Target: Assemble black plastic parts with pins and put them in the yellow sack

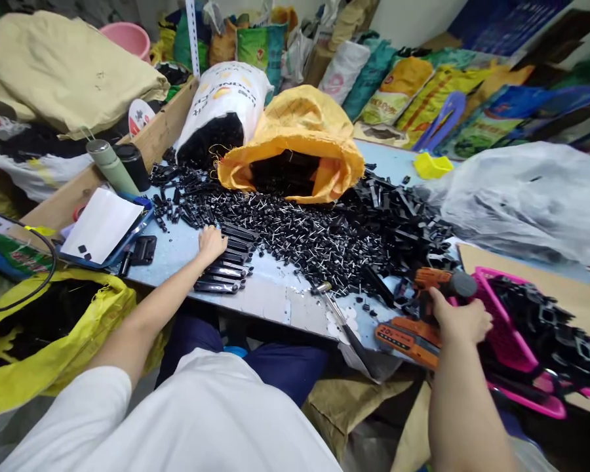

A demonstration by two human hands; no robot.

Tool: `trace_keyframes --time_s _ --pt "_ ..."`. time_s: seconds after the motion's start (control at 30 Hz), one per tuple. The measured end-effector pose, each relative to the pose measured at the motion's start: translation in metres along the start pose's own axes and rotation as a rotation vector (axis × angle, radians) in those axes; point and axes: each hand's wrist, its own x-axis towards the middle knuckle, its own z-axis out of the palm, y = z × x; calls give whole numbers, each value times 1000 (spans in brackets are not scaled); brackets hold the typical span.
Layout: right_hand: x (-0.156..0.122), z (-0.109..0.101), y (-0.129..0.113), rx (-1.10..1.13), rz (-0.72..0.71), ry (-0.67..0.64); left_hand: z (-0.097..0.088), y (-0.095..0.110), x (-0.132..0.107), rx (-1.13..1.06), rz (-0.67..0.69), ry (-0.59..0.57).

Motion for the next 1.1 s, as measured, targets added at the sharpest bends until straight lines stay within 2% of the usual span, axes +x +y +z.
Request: trace_keyframes --time_s 0.07,0.1,0.2,0.3,0.37,0.47,0.53,0.57,0.63,0.7,0.8,0.9,1.0,1.03,1.1 --pt "-10 -10 -9 17 90 91 -1 12 30 59 -129 -131" --pt "-16 -15 -17 42 64 112 -1 18 41 68 -175 -195" --pt "-36 -24 -52 137 -223 118 -3 31 60 41 -226 -305" --pt "-65 -13 -106 272 -502 28 -16 24 63 -6 -195 -284" --pt "-92 3 -154 380 -627 -110 -31 9 56 -31 -183 -134" --pt "-142 34 -239 459 -881 -448 -49 -20 29 -84 -188 165" --pt "-174 54 -295 410 -1061 -602 -51 -34 -4 -194 -173 215" --pt "-188 64 -321 347 -1141 -670 -48 -39 -25 -284 -155 175" --pt "-209 80 -364 184 -1251 -797 -39 -43 -71 -528 -204 36" --pt "-219 91 -393 71 -1307 -888 -27 -42 -120 -828 -266 -194" --pt "-214 99 -415 36 -1352 -950 -12 -38 -178 -1200 -465 -566" --pt "-197 100 -423 64 -1365 -1075 -2 -36 -209 -1468 -750 -739" --pt "-196 97 -422 144 -1180 -1347 11 -34 -214 -1639 -958 -749" --pt "-201 96 -420 166 -1099 -1426 16 -32 -212 -1682 -999 -701" --pt "-218 92 -412 205 -1000 -1524 24 -25 -208 -1757 -1032 -534"
